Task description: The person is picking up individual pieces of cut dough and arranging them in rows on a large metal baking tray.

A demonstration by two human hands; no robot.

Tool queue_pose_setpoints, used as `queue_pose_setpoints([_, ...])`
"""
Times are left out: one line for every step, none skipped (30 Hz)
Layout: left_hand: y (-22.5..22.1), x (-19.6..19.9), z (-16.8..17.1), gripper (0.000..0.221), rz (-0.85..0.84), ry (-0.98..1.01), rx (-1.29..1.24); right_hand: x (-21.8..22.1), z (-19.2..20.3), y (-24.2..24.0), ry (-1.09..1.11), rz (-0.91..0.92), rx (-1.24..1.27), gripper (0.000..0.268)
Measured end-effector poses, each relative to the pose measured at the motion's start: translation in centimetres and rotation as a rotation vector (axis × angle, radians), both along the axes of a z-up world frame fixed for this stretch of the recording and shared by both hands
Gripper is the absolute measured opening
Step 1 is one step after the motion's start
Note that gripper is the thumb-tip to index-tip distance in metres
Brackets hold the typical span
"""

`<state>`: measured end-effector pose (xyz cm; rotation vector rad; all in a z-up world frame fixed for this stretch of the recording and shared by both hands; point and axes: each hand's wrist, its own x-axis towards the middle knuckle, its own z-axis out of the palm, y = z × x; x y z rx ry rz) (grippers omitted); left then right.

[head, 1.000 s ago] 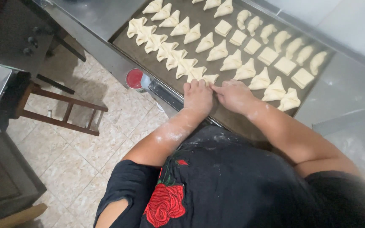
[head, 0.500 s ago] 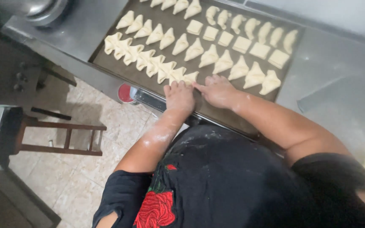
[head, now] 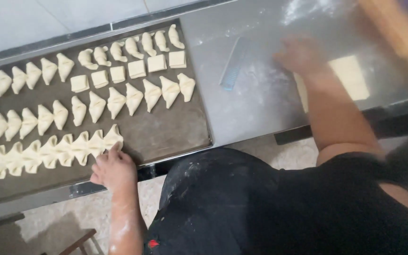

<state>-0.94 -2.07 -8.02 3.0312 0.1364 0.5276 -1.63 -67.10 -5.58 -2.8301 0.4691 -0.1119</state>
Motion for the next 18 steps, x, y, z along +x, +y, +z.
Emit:
queue_pose_setpoints([0.1, 0.2, -0.5, 0.033, -0.014, -0.086, 0.033, -1.9, 0.9, -2.6, 0.160, -0.154, -0.113, 0.061])
queue_pose_setpoints([0.5, -0.1, -1.1, 0.032, -0.023, -0.167, 0.070, -3.7, 1.4, -4.9, 0.319, -0.304, -0.223, 0.057])
queue_pose_setpoints([0.5, -0.1, -1.4, 0.032, -0.017, -0.161, 0.066, -4.4, 3.0, -4.5, 0.323, -0.299, -0.229, 0.057])
queue_pose_setpoints([0.7, 0.0, -1.7, 0.030, -0.039, -0.202, 0.032, -5.4, 4.5, -4.0, 0.349, -0.434, -0.076, 0.057])
queue_pose_setpoints([0.8, 0.2, -2.0, 0.028, -0.061, -0.243, -0.002, -6.4, 6.0, -3.6, 0.373, -0.567, 0.080, 0.059])
queue_pose_setpoints([0.7, 0.2, -2.1, 0.028, -0.058, -0.244, -0.006, -6.0, 5.3, -4.4, 0.371, -0.565, 0.075, 0.059])
queue_pose_setpoints([0.7, 0.2, -2.2, 0.030, -0.070, -0.245, -0.032, -5.7, 4.6, -5.1, 0.437, -0.517, 0.048, 0.065])
queue_pose_setpoints([1.0, 0.2, -2.2, 0.033, -0.077, -0.248, -0.056, -5.2, 3.8, -5.7, 0.502, -0.462, 0.021, 0.070])
queue_pose_setpoints([1.0, 0.3, -2.5, 0.033, -0.070, -0.250, -0.058, -5.5, 5.6, -4.4, 0.500, -0.456, 0.017, 0.070])
queue_pose_setpoints([1.1, 0.3, -3.0, 0.033, -0.074, -0.286, -0.072, -5.7, 7.3, -2.9, 0.488, -0.441, 0.060, 0.066])
queue_pose_setpoints([1.4, 0.3, -3.4, 0.033, -0.079, -0.322, -0.085, -6.0, 9.0, -1.4, 0.477, -0.427, 0.102, 0.062])
queue_pose_setpoints([1.3, 0.2, -3.3, 0.033, -0.066, -0.322, -0.087, -5.9, 8.7, -1.6, 0.477, -0.417, 0.095, 0.062])
queue_pose_setpoints([1.4, 0.1, -3.1, 0.035, -0.088, -0.322, -0.117, -5.8, 8.4, -1.7, 0.453, -0.396, 0.066, 0.058])
queue_pose_setpoints([1.4, -0.1, -3.0, 0.037, -0.109, -0.322, -0.149, -5.7, 8.3, -1.8, 0.428, -0.374, 0.035, 0.056])
queue_pose_setpoints([1.3, -0.2, -3.0, 0.037, -0.095, -0.322, -0.153, -5.6, 7.4, -2.7, 0.429, -0.363, 0.026, 0.056])
queue_pose_setpoints([1.4, -0.1, -2.8, 0.034, -0.101, -0.313, -0.154, -5.1, 6.6, -3.6, 0.384, -0.307, -0.007, 0.047])
queue_pose_setpoints([1.4, 0.0, -2.7, 0.030, -0.108, -0.303, -0.156, -4.6, 5.7, -4.4, 0.340, -0.251, -0.040, 0.037])
queue_pose_setpoints([1.5, 0.0, -2.7, 0.030, -0.091, -0.309, -0.154, -3.9, 5.6, -4.6, 0.335, -0.234, -0.043, 0.037])
